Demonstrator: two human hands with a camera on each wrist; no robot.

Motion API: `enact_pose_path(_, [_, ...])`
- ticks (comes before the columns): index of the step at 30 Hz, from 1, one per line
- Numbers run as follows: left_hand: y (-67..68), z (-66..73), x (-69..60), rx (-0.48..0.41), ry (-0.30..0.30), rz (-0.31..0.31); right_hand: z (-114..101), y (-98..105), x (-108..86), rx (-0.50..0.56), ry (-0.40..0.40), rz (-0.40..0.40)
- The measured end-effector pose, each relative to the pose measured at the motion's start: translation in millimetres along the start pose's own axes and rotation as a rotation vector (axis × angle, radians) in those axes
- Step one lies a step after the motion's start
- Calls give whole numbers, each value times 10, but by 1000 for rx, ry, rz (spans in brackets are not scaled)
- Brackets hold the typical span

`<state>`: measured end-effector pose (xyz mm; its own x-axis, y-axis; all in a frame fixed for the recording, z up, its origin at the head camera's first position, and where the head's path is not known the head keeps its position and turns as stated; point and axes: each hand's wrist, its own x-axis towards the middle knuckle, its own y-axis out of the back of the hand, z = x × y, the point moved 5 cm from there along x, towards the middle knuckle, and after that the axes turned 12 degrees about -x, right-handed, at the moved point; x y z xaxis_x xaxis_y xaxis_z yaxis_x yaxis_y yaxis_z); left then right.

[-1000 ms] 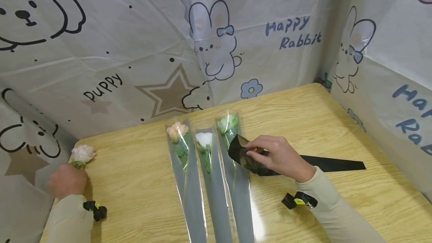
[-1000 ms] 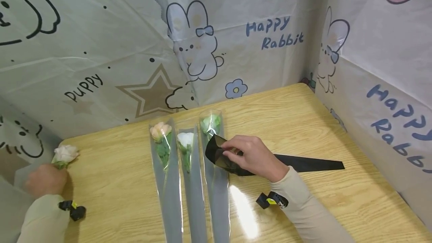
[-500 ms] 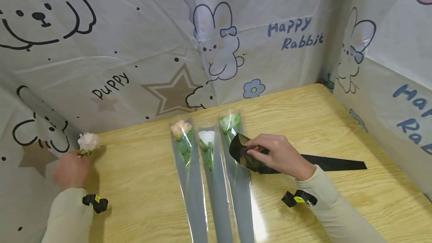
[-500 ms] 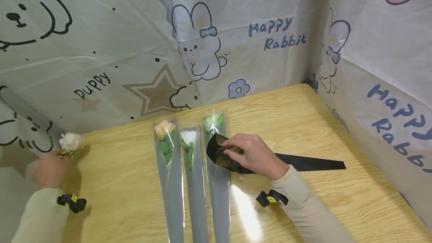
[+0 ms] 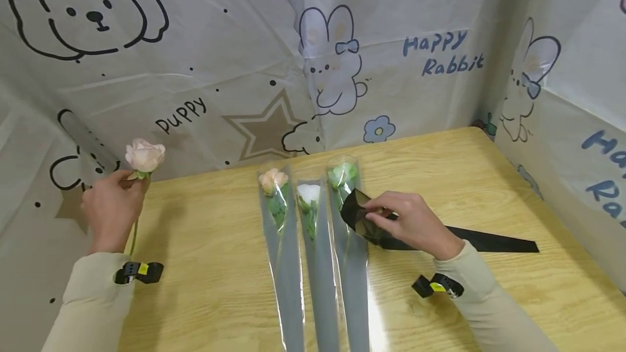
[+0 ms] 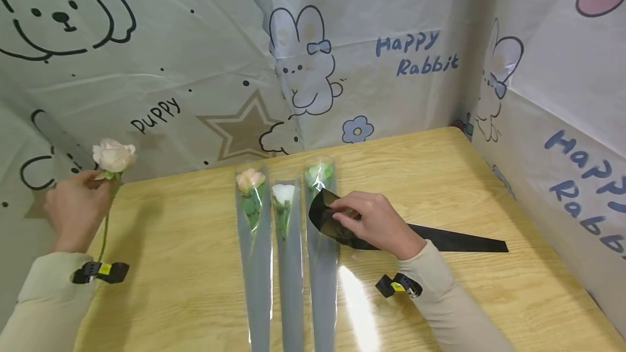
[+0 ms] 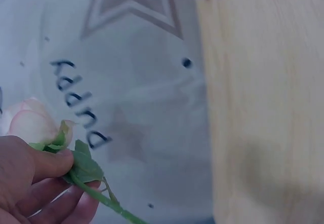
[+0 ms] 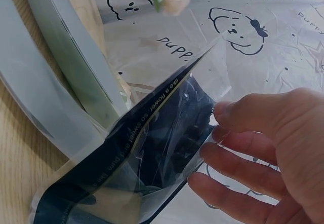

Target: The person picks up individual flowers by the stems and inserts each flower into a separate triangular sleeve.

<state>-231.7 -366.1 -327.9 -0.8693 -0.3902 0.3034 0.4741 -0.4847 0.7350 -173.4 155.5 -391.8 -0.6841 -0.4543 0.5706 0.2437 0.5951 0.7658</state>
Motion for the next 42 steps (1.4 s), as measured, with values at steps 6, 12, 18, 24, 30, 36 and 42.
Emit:
enact_pose_path(6, [114,306,-111,-75,-42,30,-2,3,-7,-18,12,8])
enact_pose_path(12, [222,556,-233,-146,-83,70,-18,-3,-7,-19,10,-3])
enact_pose_path(18, [235,862,-383,-255,-159,143,-12,17,-13,-25,10,4])
enact_pose_path(24, [200,1066,-534,-448,-169,139,-15,25,-3,-31,10,1])
enact_pose_path(30, [153,1204,-629,-730,-184,118,-16,36,-2,-42,-5,-2])
enact_pose_path(36, [150,1319,-670,-989,-216,138,-10,44,-5,-43,-10,0])
enact_pose_path(42, [139,1416,-754,-1155,-235,147,-1,45,-2,-54,-5,7])
